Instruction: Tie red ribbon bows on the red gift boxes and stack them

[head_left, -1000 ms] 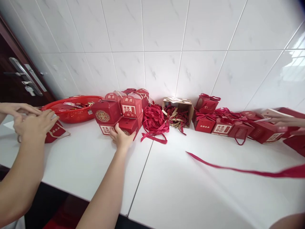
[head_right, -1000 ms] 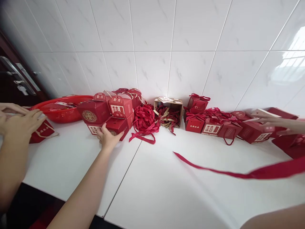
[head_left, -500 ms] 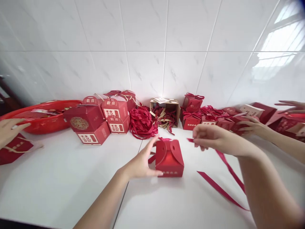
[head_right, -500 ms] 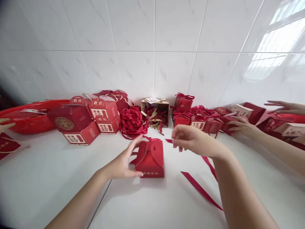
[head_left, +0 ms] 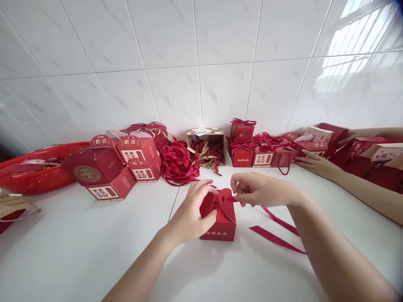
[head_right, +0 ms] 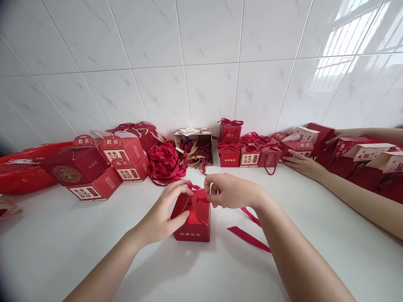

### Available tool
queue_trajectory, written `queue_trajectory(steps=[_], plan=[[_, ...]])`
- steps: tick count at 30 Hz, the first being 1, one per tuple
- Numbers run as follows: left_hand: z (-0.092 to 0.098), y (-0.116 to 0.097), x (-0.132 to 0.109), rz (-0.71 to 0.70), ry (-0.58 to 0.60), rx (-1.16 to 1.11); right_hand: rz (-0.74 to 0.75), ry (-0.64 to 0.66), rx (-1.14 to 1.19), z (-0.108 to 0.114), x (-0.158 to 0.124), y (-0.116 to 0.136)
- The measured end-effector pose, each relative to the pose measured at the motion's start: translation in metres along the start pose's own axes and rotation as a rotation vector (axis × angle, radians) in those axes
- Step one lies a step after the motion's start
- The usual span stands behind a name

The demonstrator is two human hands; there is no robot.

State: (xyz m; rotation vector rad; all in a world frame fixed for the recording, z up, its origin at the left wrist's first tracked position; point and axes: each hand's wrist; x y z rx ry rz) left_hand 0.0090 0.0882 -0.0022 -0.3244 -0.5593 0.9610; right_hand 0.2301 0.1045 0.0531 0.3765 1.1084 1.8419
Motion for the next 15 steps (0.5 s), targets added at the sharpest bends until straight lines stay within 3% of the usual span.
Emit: queue_trajectory(steps=[12, 15], plan=[[-0.007, -0.010, 0.013, 0.133, 0.013, -0.065, -0.002, -0.014, 0.167, -0.014, 0.014, -0.007], [-0.007, -0.011, 0.014, 0.124, -0.031, -0.073, 0.019, -0.104, 0.084, -0.019, 0.013, -0.005]])
Point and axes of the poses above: each hand's wrist, its own x-axis towards the middle knuckle, its own z-axis out of the back of the hand, y = z × x, and after that the axes turned 12 degrees about x, right-handed
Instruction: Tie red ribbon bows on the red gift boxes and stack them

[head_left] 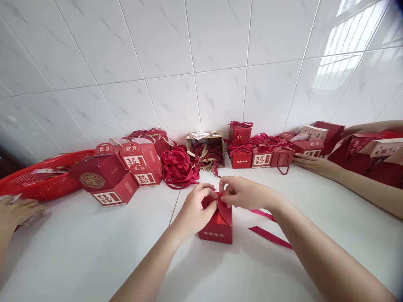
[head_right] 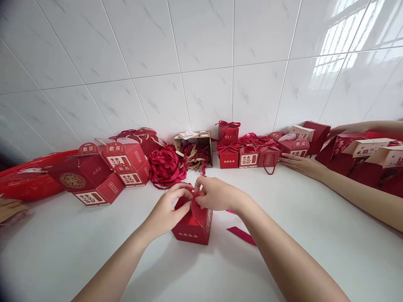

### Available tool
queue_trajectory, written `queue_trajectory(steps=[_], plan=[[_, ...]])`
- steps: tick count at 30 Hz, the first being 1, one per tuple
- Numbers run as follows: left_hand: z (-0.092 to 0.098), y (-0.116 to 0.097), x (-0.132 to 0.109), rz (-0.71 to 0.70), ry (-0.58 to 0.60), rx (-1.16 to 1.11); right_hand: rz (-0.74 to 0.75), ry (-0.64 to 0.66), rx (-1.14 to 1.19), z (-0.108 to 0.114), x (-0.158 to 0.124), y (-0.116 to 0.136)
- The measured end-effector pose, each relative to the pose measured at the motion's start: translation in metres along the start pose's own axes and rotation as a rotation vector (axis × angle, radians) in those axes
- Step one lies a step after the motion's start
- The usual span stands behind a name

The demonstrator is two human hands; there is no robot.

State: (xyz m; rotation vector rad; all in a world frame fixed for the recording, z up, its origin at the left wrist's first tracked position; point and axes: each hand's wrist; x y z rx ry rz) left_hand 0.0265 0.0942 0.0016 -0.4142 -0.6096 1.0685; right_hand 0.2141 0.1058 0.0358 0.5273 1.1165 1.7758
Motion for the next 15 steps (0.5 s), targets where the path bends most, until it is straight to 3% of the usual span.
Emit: queue_trajectory(steps=[3, 9, 12, 15], plan=[[0.001, 0.001, 0.002, -0.014, -0.064, -0.043, 0.108, -0.137, -0.103, -0.002, -0.003, 0.002], [0.010, -0.005, 0.000, -0.069, -0.237, -0.095, 0.356, -0.104, 0.060, 0.000, -0.002, 0.010], [0.017, -0.004, -0.012, -0.020, -0.212, 0.025, 0.453, -0.269, 0.200, 0.008, -0.018, 0.021], [0.022, 0.003, -0.026, 0.041, -0.138, 0.195, 0.675, -0.510, 0.434, 0.014, -0.048, 0.034]])
Point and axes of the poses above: each hand's wrist, its own x-axis towards the middle knuckle, its own z-axis out of the back of the hand, y = z × x, and after that the axes turned 12 degrees about x, right-handed
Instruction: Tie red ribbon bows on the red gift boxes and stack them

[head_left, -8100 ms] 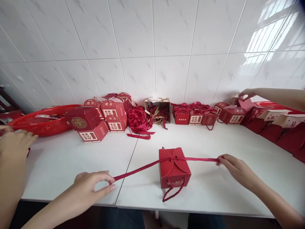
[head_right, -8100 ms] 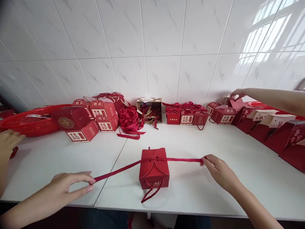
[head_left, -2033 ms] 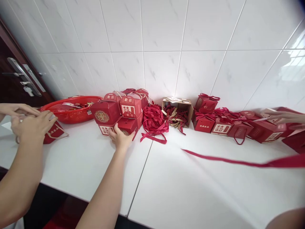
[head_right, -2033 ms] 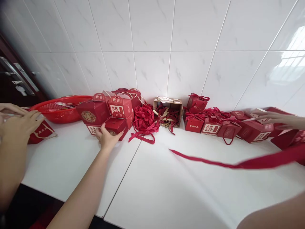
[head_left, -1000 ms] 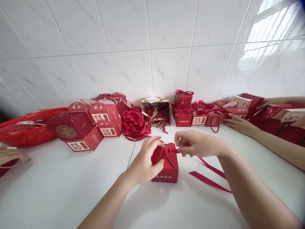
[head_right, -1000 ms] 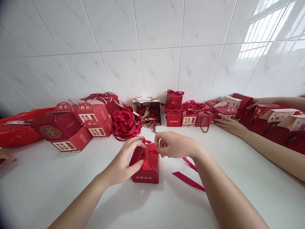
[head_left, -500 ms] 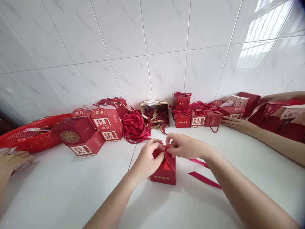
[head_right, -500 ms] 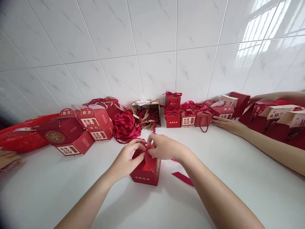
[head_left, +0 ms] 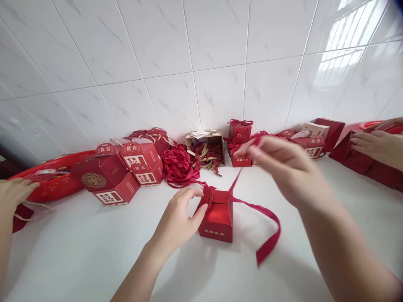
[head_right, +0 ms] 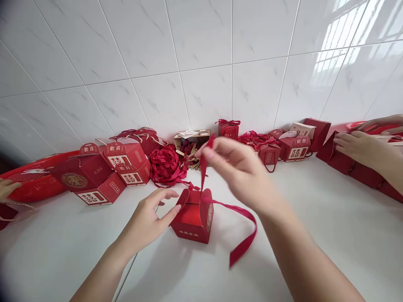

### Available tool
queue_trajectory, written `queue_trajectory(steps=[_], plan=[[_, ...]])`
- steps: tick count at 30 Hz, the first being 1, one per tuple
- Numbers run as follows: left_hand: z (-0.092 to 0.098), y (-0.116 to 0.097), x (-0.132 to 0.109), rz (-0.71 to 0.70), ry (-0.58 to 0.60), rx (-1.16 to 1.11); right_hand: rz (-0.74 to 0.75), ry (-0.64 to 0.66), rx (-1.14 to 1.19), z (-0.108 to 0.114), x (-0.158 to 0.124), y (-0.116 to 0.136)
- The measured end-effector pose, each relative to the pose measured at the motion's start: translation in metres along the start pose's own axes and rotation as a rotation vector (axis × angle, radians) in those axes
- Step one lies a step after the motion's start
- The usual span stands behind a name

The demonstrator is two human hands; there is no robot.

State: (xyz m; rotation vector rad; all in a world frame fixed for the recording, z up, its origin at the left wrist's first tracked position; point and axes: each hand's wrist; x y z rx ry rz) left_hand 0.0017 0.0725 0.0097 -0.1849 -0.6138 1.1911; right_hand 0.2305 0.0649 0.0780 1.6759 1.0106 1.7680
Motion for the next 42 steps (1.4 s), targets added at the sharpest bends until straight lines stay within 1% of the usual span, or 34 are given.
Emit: queue_trajectory(steps=[2, 3, 4, 6, 8, 11, 14, 17, 20, 22, 26, 32, 36, 40, 42], plan=[[0.000, 0.004, -0.007, 0.050, 0.016, 0.014, 0.154, -0.128, 0.150, 0.002, -0.008, 0.017], [-0.001, 0.006, -0.010, 0.067, 0.014, -0.002, 0.197, -0.153, 0.190, 0.001, -0.012, 0.023], [-0.002, 0.006, -0.012, 0.067, 0.008, -0.020, 0.207, -0.147, 0.197, 0.000, -0.014, 0.025], [-0.006, 0.006, -0.014, 0.032, -0.024, -0.037, 0.147, -0.054, 0.137, -0.004, -0.014, 0.021], [-0.010, 0.005, -0.014, 0.023, -0.074, -0.057, 0.030, 0.080, 0.051, -0.010, -0.010, 0.008], [-0.016, 0.008, -0.013, 0.105, -0.151, -0.145, -0.131, 0.247, -0.104, -0.020, -0.002, -0.021], [-0.018, 0.012, -0.014, 0.174, -0.195, -0.247, -0.209, 0.335, -0.313, -0.032, 0.001, -0.047], [-0.020, 0.015, -0.018, 0.211, -0.212, -0.337, -0.253, 0.383, -0.429, -0.041, -0.001, -0.063], [-0.023, 0.012, -0.023, 0.245, -0.221, -0.404, -0.310, 0.422, -0.451, -0.046, -0.004, -0.069], [-0.025, 0.008, -0.027, 0.249, -0.226, -0.409, -0.366, 0.420, -0.453, -0.047, -0.006, -0.071], [-0.025, -0.004, -0.035, 0.234, -0.238, -0.382, -0.475, 0.393, -0.385, -0.048, -0.005, -0.071], [-0.020, -0.017, -0.044, 0.231, -0.219, -0.344, -0.540, 0.466, -0.237, -0.042, 0.000, -0.069], [-0.022, -0.019, -0.047, 0.236, -0.224, -0.327, -0.583, 0.522, -0.117, -0.040, 0.001, -0.068], [-0.022, -0.017, -0.044, 0.234, -0.221, -0.347, -0.577, 0.513, -0.128, -0.042, 0.000, -0.070], [-0.021, -0.016, -0.037, 0.269, -0.172, -0.404, -0.566, 0.521, -0.140, -0.044, -0.002, -0.072]])
Point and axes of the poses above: each hand's wrist, its own x-axis towards the middle knuckle, its own z-axis out of the back of the hand, y = z × x, and after that the axes turned 12 degrees about x, right-handed
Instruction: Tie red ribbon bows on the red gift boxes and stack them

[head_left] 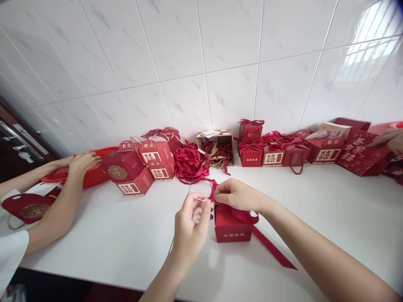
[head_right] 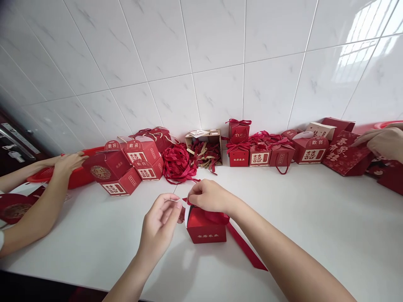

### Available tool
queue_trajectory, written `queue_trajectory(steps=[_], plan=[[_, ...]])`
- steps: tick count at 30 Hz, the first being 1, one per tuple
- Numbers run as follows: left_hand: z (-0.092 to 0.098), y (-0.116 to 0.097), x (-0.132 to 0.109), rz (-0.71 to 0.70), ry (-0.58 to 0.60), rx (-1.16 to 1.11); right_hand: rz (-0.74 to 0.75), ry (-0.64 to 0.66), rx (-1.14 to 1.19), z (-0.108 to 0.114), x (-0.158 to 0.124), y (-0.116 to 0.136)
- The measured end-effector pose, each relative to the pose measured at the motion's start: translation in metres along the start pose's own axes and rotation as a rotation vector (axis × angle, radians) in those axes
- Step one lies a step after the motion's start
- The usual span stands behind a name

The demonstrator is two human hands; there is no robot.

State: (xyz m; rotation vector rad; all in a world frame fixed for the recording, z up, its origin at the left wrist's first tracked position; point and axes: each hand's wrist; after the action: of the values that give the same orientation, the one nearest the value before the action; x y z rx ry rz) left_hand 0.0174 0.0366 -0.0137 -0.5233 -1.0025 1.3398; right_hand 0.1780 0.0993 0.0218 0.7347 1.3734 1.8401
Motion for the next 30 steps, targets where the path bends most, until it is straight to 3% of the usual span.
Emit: queue_trajectory(steps=[4, 6, 8, 11, 14, 16, 20, 25, 30], plan=[[-0.004, -0.001, 0.020, 0.078, 0.217, 0.019, 0.021, -0.006, -0.076, -0.003, 0.001, -0.002], [-0.002, 0.003, 0.028, 0.071, 0.260, 0.083, 0.044, -0.047, -0.109, 0.000, 0.000, 0.002], [0.008, 0.014, 0.034, 0.084, 0.245, 0.158, 0.098, -0.170, -0.160, 0.010, -0.006, 0.007], [0.038, 0.038, 0.039, 0.137, 0.167, 0.333, 0.138, -0.390, -0.244, 0.032, -0.024, 0.009], [0.067, 0.057, 0.042, 0.167, 0.057, 0.464, 0.010, -0.400, -0.283, 0.048, -0.047, -0.008], [0.071, 0.059, 0.042, 0.131, 0.018, 0.473, -0.076, -0.343, -0.245, 0.049, -0.058, -0.027], [0.037, 0.038, 0.040, 0.021, 0.085, 0.325, -0.115, -0.256, -0.037, 0.034, -0.064, -0.060], [-0.010, 0.018, 0.034, 0.007, 0.275, 0.141, -0.173, -0.186, 0.311, 0.019, -0.060, -0.072], [-0.010, 0.017, 0.020, 0.055, 0.433, 0.062, -0.157, -0.025, 0.545, 0.022, -0.068, -0.076]])
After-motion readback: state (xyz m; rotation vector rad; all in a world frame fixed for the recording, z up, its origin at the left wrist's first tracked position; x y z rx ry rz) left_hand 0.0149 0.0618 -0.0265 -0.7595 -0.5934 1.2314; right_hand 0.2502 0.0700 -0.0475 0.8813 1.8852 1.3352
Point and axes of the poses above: each hand's wrist, its own x-axis towards the middle knuckle, its own z-axis out of the back of the hand, y = z × x, and after that the axes turned 12 degrees about x, right-handed
